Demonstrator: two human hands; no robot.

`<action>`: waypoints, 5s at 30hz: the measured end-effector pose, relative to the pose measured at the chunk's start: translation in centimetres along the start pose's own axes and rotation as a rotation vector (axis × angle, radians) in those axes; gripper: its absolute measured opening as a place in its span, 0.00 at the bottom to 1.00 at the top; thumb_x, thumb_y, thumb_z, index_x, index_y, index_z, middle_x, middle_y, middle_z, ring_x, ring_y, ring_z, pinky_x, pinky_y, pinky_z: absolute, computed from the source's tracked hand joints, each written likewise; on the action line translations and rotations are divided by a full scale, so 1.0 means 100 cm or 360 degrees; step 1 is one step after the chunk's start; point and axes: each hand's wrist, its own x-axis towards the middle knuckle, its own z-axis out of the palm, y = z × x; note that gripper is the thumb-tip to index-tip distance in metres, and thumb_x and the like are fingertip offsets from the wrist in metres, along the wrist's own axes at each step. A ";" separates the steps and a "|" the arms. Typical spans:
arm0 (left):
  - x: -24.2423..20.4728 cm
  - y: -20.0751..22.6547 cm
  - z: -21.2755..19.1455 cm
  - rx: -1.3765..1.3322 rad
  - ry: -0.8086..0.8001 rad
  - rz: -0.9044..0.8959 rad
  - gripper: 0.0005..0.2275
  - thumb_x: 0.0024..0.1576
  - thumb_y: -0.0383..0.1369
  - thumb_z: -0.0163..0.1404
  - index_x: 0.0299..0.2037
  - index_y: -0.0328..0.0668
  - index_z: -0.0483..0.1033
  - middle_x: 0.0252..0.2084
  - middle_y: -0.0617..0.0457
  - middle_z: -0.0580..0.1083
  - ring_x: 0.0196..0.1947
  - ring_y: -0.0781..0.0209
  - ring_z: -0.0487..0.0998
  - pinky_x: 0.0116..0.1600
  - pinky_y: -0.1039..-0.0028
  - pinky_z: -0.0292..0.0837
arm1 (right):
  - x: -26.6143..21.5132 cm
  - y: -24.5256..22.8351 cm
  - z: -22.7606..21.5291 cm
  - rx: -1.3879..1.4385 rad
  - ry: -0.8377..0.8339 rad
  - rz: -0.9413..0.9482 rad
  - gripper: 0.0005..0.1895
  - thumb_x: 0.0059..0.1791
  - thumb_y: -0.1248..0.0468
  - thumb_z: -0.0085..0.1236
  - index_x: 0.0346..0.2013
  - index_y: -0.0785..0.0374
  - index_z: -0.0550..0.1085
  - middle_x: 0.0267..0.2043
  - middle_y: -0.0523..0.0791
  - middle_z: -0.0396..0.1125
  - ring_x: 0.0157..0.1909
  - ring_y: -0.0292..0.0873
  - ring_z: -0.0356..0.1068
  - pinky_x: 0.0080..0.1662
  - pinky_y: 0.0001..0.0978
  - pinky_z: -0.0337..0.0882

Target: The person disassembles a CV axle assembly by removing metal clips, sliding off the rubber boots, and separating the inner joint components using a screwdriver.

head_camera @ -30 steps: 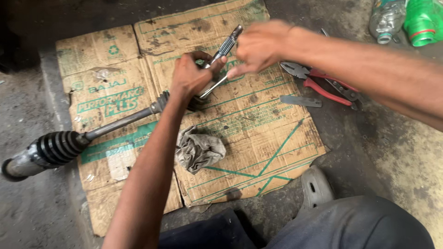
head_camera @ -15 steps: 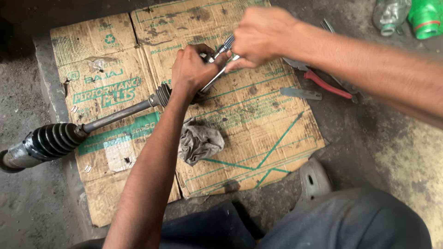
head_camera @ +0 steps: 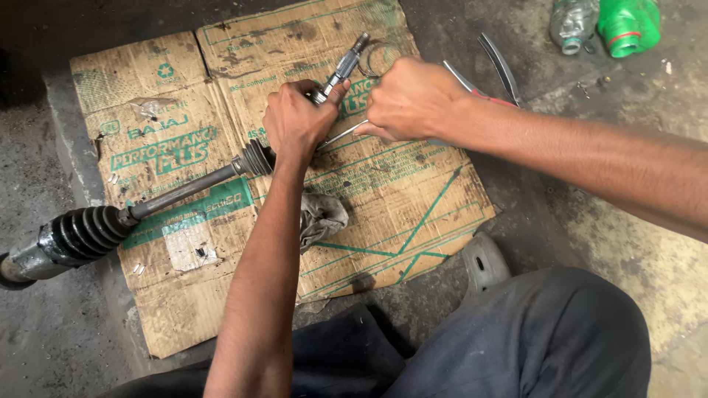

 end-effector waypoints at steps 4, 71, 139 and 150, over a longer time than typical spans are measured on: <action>-0.001 0.002 -0.004 -0.0059 -0.0038 -0.0123 0.28 0.44 0.65 0.58 0.40 0.52 0.85 0.33 0.48 0.81 0.37 0.50 0.82 0.46 0.58 0.76 | -0.007 -0.013 -0.004 0.0084 -0.0112 0.0084 0.37 0.57 0.38 0.39 0.13 0.55 0.75 0.16 0.44 0.70 0.20 0.45 0.73 0.27 0.40 0.74; -0.032 -0.072 -0.079 0.0716 -0.0296 0.1000 0.32 0.51 0.44 0.57 0.64 0.38 0.63 0.61 0.39 0.70 0.66 0.41 0.66 0.67 0.50 0.62 | -0.084 -0.009 0.077 0.1142 -0.0699 0.0440 0.26 0.43 0.55 0.68 0.55 0.42 0.73 0.56 0.43 0.70 0.61 0.49 0.68 0.62 0.51 0.62; -0.027 -0.124 -0.112 0.1238 -0.0387 0.0151 0.40 0.41 0.41 0.68 0.60 0.27 0.62 0.30 0.48 0.77 0.31 0.54 0.80 0.72 0.40 0.52 | -0.014 -0.027 0.067 0.0999 -0.0193 0.0863 0.47 0.33 0.54 0.77 0.65 0.56 0.66 0.68 0.51 0.58 0.69 0.55 0.54 0.64 0.56 0.58; -0.056 -0.054 -0.050 0.0830 -0.0505 0.0174 0.44 0.45 0.56 0.63 0.65 0.36 0.57 0.39 0.44 0.79 0.44 0.47 0.80 0.62 0.43 0.66 | 0.001 -0.038 0.073 0.0929 -0.0124 0.0951 0.43 0.34 0.56 0.72 0.63 0.56 0.68 0.55 0.47 0.72 0.61 0.51 0.66 0.59 0.57 0.62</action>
